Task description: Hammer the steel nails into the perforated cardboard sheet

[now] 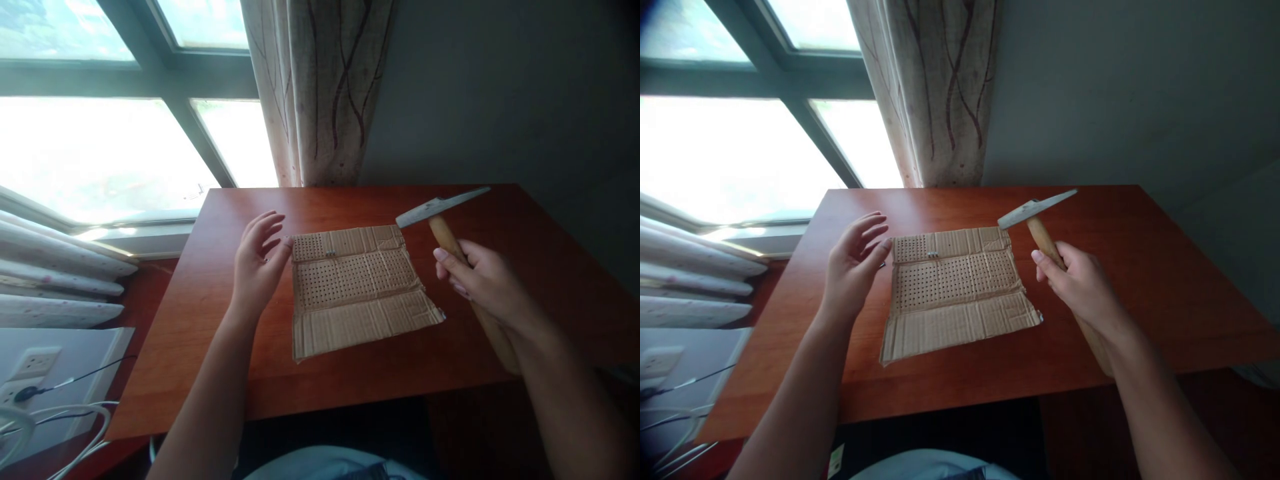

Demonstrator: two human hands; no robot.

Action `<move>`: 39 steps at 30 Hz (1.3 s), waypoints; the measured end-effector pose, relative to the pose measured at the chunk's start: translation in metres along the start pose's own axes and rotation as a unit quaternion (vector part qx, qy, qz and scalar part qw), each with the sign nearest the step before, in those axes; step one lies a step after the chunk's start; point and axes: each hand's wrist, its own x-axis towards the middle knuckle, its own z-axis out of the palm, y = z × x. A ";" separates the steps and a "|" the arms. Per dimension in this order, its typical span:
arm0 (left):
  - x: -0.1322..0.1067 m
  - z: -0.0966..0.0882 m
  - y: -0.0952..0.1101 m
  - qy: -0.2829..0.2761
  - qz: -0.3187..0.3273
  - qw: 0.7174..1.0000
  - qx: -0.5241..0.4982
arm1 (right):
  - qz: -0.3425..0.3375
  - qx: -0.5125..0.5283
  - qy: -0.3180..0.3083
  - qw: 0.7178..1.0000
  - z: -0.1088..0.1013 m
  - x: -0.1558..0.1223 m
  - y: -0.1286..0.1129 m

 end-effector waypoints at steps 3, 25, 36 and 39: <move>0.003 -0.022 -0.012 0.022 -0.037 0.995 0.092 | 0.036 0.077 0.032 0.996 -0.001 -0.005 0.012; -0.021 -0.036 -0.017 -0.133 -0.004 0.801 0.584 | -0.210 0.353 0.230 0.882 0.014 0.015 -0.023; -0.022 -0.032 -0.018 -0.144 0.006 0.784 0.604 | -0.200 0.339 0.176 0.902 0.020 0.021 -0.021; -0.022 -0.032 -0.018 -0.148 0.005 0.778 0.611 | -0.197 0.344 0.172 0.902 0.022 0.023 -0.018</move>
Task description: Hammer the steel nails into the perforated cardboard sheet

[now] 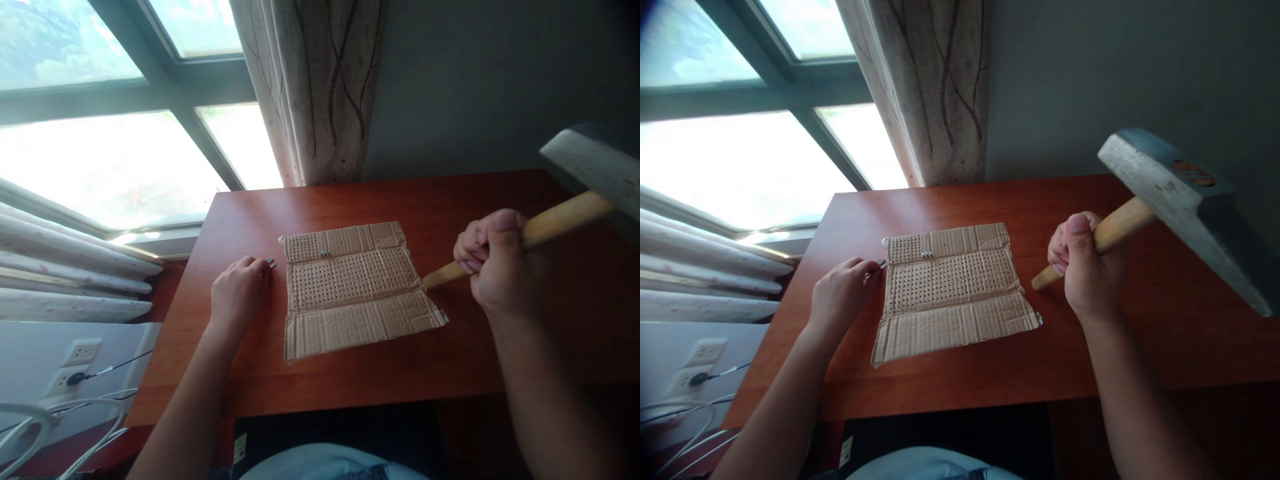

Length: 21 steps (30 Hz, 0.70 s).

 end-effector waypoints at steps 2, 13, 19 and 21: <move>0.000 0.001 -0.001 -0.006 0.002 1.000 0.007 | 0.000 0.001 -0.004 1.000 -0.001 0.000 0.003; 0.002 -0.002 0.001 -0.027 0.003 1.000 0.001 | -0.023 0.017 -0.022 0.999 -0.003 -0.005 0.007; 0.002 -0.002 -0.008 0.086 -0.041 0.967 -0.238 | -0.019 0.031 -0.012 0.999 -0.003 -0.003 0.009; 0.003 -0.007 -0.009 0.114 -0.058 0.923 -0.362 | -0.014 0.020 -0.012 1.000 -0.002 -0.004 0.009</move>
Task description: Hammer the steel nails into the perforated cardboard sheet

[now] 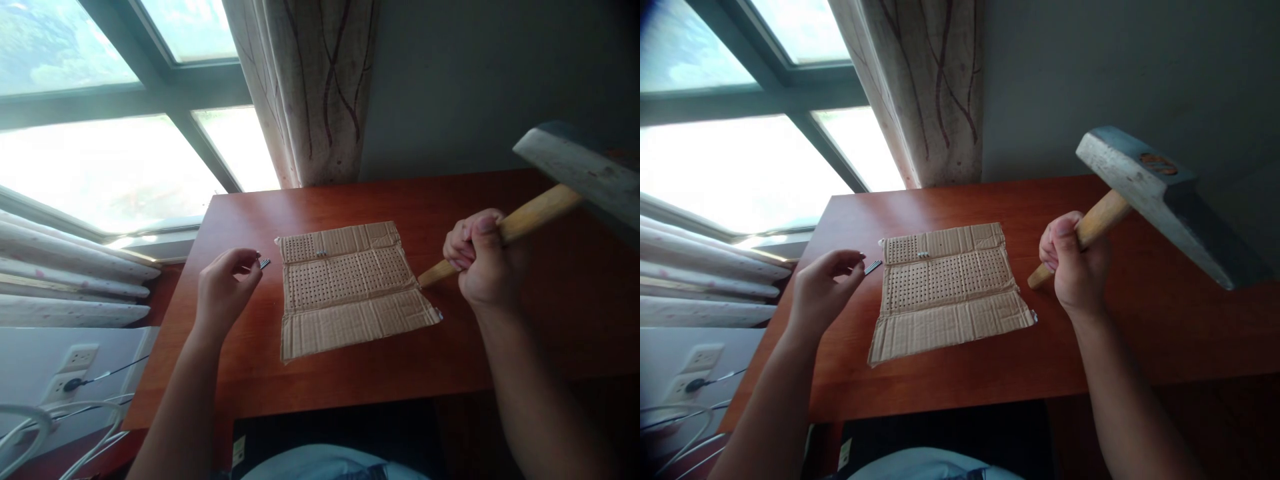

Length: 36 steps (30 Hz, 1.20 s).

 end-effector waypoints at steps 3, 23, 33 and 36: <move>0.000 -0.005 0.017 0.008 -0.028 0.987 -0.161 | -0.004 -0.016 0.003 1.000 0.000 -0.001 0.000; 0.024 0.038 0.092 -0.052 0.171 0.977 -0.117 | -0.005 -0.016 0.012 1.000 0.001 -0.003 0.002; 0.024 0.039 0.089 -0.042 0.169 0.980 -0.097 | -0.010 -0.027 0.007 1.000 0.001 -0.002 0.003; 0.024 0.040 0.088 -0.039 0.168 0.980 -0.103 | -0.012 -0.028 0.004 1.000 0.001 -0.002 0.002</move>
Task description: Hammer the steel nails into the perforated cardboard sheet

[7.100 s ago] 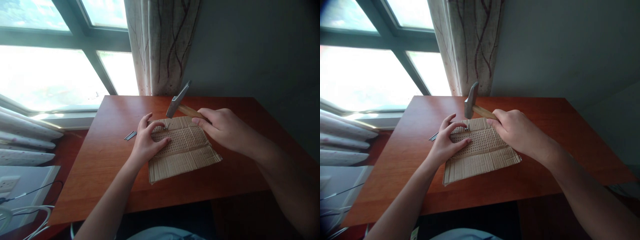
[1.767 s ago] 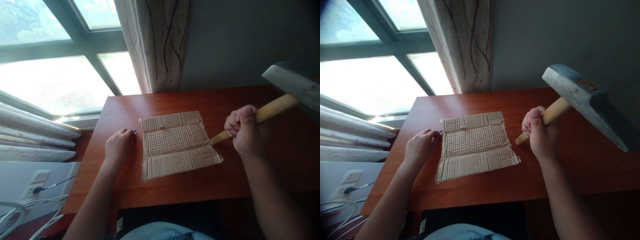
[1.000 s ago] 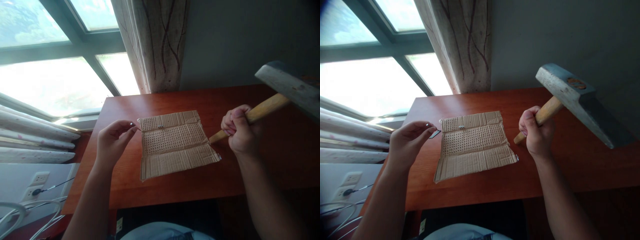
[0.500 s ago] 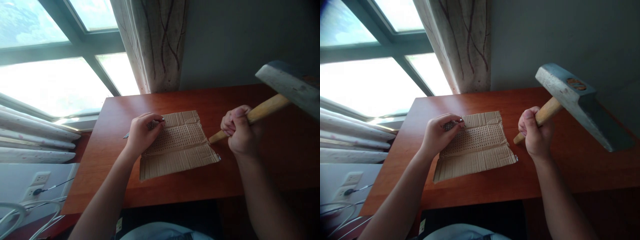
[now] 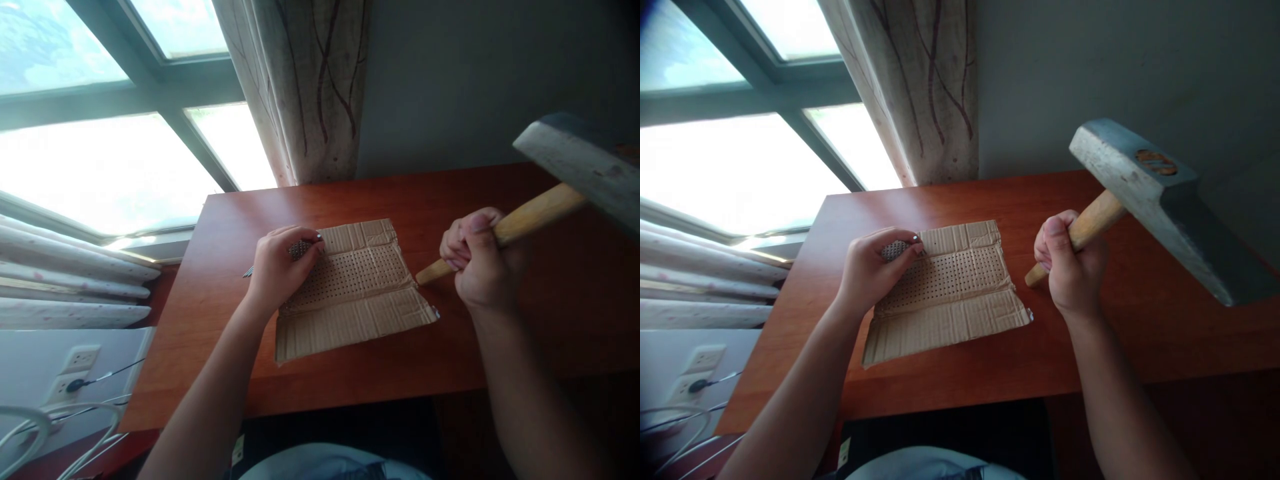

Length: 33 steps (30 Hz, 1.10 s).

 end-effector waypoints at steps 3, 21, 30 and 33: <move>-0.001 0.000 -0.001 0.005 -0.004 1.000 -0.006 | 0.001 -0.014 0.001 1.000 -0.001 0.000 0.000; 0.000 0.000 -0.003 0.007 0.004 1.000 0.000 | 0.002 0.034 0.004 0.999 0.001 0.001 -0.002; 0.000 0.000 -0.001 -0.007 0.004 1.000 -0.007 | -0.005 0.028 -0.001 1.000 0.000 0.001 -0.002; -0.001 0.001 -0.002 -0.013 0.007 1.000 -0.015 | -0.003 0.021 -0.003 1.000 0.001 0.001 -0.003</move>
